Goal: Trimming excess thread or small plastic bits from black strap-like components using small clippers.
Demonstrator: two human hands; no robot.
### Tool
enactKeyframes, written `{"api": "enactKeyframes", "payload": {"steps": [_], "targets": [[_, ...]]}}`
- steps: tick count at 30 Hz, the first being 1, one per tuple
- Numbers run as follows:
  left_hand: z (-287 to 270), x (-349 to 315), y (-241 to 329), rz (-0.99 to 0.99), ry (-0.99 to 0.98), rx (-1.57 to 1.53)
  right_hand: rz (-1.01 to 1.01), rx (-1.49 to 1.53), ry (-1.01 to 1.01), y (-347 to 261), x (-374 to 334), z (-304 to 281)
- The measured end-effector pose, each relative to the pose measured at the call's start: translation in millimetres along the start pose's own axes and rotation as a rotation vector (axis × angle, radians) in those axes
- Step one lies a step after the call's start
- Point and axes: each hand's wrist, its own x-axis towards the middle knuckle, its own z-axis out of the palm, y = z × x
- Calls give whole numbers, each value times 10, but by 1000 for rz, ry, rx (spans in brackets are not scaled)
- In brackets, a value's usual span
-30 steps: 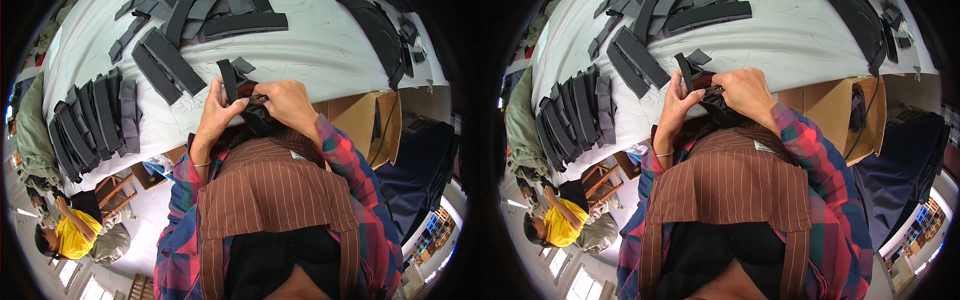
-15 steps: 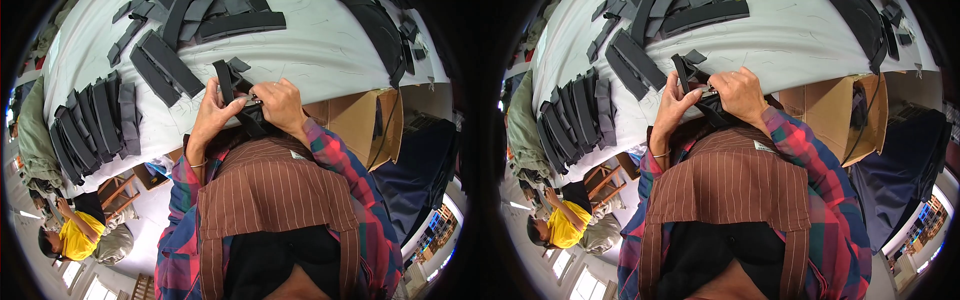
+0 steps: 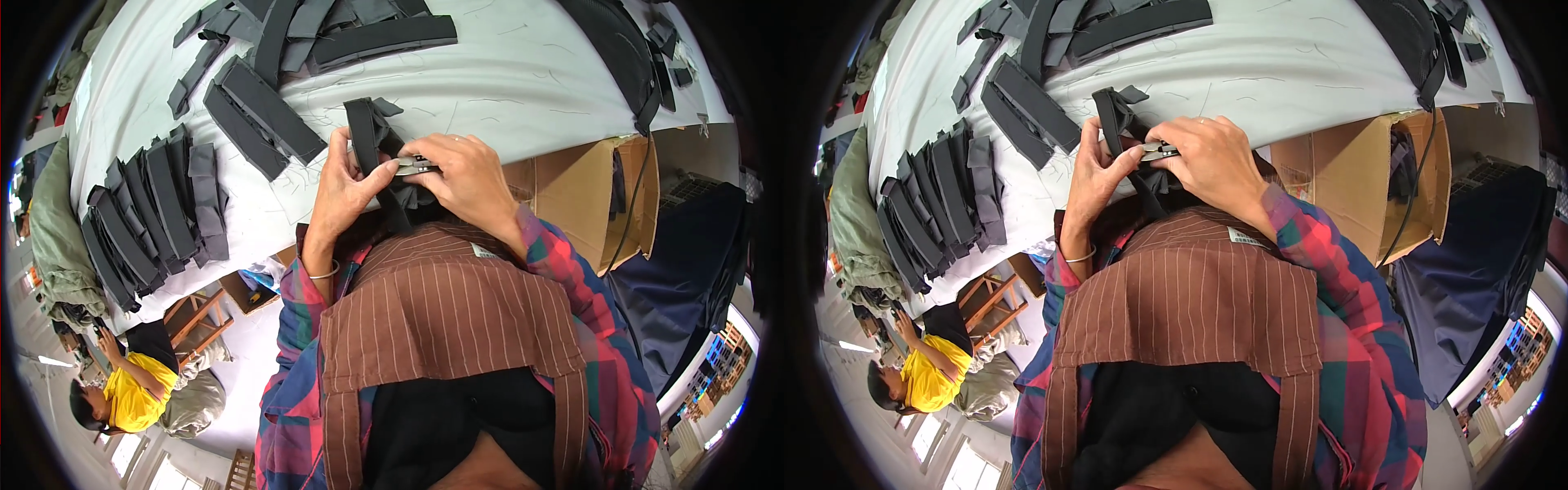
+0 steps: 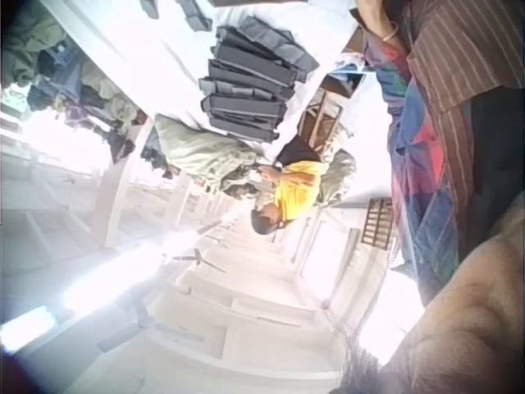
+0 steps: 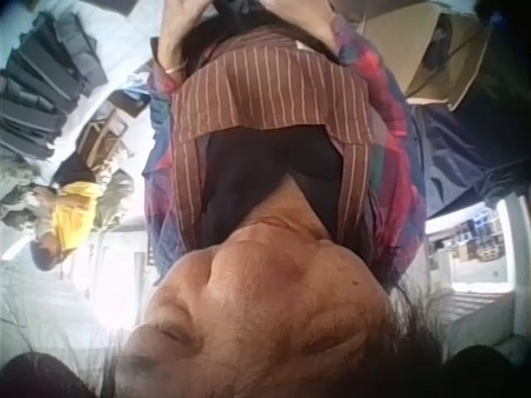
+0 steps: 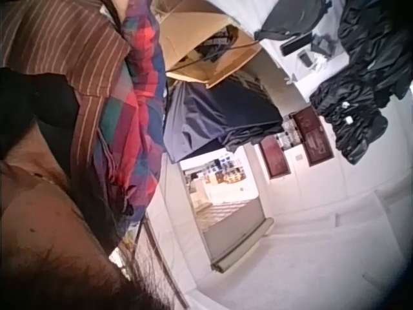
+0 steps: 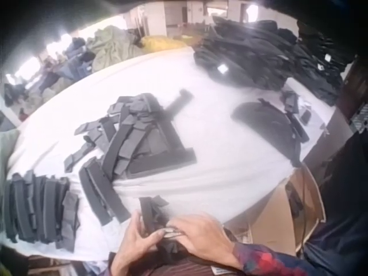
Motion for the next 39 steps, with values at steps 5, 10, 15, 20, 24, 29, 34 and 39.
{"api": "enactKeyframes", "payload": {"steps": [5,10,15,20,24,29,34,39], "targets": [[23,-32,-28,21,38,-57,32,17,3,-138,-44,-244],[40,-27,-10,41,9,-99,-58,-145,-118,-193,-99,-275],[89,-19,33,108,8,-131,-112,-210,-114,-175,-60,-241],[38,46,-15,24,110,152,-84,-130,-91,-84,-57,-241],[182,40,87,78,171,-106,-13,-66,-83,-2,-96,-208],[204,68,53,11,26,-261,12,-134,-109,87,-140,-162],[111,85,101,-64,-82,-201,-28,-166,-86,84,-108,-196],[58,88,131,-94,-116,-145,-133,-217,18,30,-42,-139]]}}
